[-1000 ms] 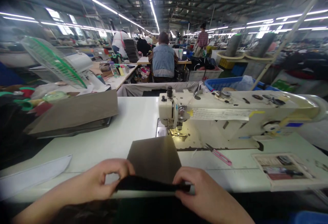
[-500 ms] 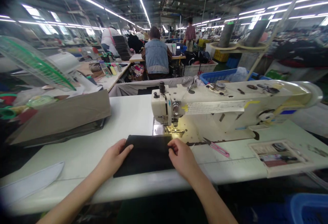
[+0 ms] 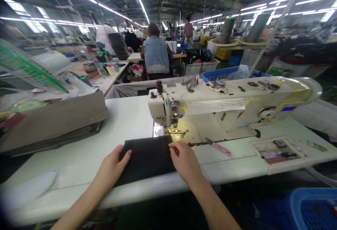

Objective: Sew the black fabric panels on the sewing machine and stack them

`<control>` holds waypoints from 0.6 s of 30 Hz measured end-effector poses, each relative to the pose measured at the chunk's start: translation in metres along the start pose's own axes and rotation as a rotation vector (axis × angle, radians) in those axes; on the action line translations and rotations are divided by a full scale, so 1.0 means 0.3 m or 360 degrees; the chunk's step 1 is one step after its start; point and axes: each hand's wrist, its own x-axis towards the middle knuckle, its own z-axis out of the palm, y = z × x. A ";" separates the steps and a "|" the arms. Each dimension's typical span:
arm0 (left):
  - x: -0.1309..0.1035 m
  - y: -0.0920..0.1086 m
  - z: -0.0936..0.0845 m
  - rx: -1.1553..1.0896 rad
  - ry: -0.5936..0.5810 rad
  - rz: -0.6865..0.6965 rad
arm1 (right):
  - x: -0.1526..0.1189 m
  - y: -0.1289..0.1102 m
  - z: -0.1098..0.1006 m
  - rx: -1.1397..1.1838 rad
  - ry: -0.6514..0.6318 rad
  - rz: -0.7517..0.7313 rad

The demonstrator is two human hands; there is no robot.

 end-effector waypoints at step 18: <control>0.020 0.023 -0.008 0.0163 -0.0131 -0.0023 | 0.013 0.006 0.011 -0.0105 -0.0025 0.0049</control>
